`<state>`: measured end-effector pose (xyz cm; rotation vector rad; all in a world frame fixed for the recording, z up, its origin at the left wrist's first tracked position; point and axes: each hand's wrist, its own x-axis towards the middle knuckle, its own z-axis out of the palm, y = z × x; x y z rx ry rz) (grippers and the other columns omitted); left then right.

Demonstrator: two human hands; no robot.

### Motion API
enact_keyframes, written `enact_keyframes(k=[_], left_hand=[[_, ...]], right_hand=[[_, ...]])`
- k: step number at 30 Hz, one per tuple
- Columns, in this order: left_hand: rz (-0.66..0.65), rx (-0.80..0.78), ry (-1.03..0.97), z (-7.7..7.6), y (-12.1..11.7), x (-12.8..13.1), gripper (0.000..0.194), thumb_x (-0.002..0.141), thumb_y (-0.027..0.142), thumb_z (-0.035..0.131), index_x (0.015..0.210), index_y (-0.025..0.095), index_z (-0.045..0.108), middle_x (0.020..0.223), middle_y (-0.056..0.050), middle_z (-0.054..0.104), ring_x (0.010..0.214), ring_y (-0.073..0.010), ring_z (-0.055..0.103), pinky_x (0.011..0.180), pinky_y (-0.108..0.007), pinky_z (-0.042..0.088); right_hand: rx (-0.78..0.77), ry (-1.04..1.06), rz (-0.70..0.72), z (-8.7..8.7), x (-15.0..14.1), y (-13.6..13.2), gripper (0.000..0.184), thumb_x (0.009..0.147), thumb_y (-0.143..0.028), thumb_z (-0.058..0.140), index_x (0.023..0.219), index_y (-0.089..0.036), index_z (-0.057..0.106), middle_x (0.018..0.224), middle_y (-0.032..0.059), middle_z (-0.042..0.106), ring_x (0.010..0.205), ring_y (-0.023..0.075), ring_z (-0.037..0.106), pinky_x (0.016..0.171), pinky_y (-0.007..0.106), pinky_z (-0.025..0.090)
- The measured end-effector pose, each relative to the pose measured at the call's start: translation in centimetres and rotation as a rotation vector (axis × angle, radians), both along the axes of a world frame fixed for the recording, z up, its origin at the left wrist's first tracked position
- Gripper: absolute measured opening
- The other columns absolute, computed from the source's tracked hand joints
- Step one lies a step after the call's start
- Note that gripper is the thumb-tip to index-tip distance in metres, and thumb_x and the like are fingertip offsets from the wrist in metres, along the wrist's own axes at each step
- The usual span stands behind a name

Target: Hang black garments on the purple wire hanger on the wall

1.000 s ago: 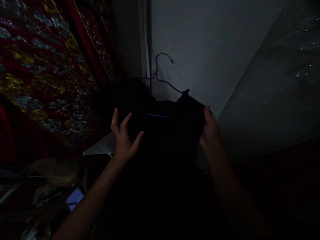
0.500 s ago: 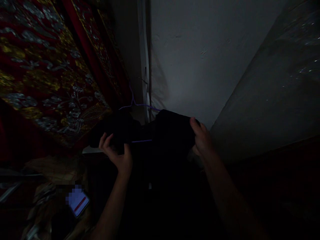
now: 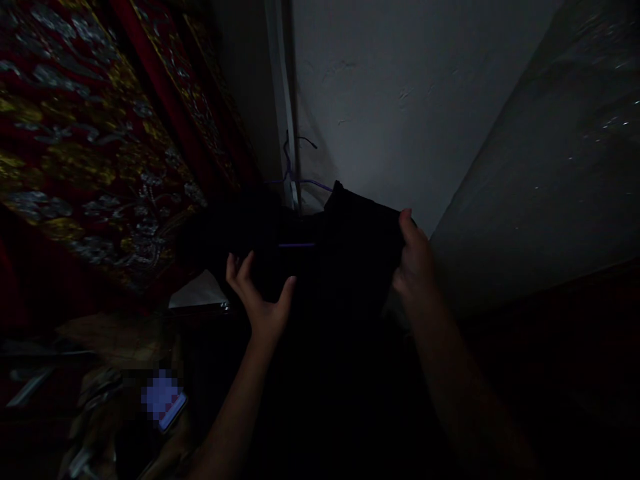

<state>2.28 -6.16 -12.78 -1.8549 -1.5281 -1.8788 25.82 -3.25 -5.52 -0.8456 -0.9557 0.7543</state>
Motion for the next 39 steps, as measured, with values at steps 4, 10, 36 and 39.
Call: enact_keyframes(k=[4,10,36,39], left_hand=[[-0.004,-0.030,-0.202,-1.6,0.5,1.4,0.072,0.084,0.039,0.074,0.140,0.026,0.032,0.152,-0.019,0.025,0.146,-0.0324,0.032,0.111,-0.048,0.043],[-0.048,0.046,-0.250,-4.1,1.0,0.3,0.024,0.082,0.018,0.060,0.103,0.022,0.050,0.105,-0.005,0.049,0.104,-0.0229,0.054,0.095,-0.039,0.044],[-0.538,-0.476,-1.123,-5.3,-3.6,1.1,0.024,0.059,0.016,0.069,0.083,0.018,0.073,0.073,0.003,0.067,0.068,-0.0127,0.059,0.065,-0.021,0.047],[-0.549,-0.482,-1.110,-5.3,-3.8,1.3,0.024,0.061,0.017,0.071,0.084,0.019,0.073,0.078,0.002,0.069,0.073,-0.0134,0.062,0.069,-0.021,0.049]], right_hand=[[-0.085,0.172,-0.147,-1.9,-0.3,-1.9,0.052,0.082,-0.061,0.070,0.118,-0.023,0.067,0.132,0.0102,0.069,0.128,0.0305,0.062,0.097,0.046,0.059],[-0.090,0.282,-0.217,-3.5,-0.6,-3.5,0.055,0.073,-0.059,0.079,0.110,-0.020,0.069,0.120,0.0100,0.073,0.125,0.0297,0.063,0.101,0.046,0.056],[-0.401,-0.448,0.442,-15.2,-10.1,-7.3,0.031,0.093,-0.049,0.055,0.091,-0.020,0.066,0.095,0.0040,0.070,0.095,0.0232,0.065,0.088,0.034,0.048],[-0.415,-0.511,0.431,-15.0,-10.0,-7.6,0.032,0.095,-0.047,0.049,0.085,-0.020,0.063,0.085,0.0026,0.067,0.085,0.0205,0.063,0.080,0.032,0.046]])
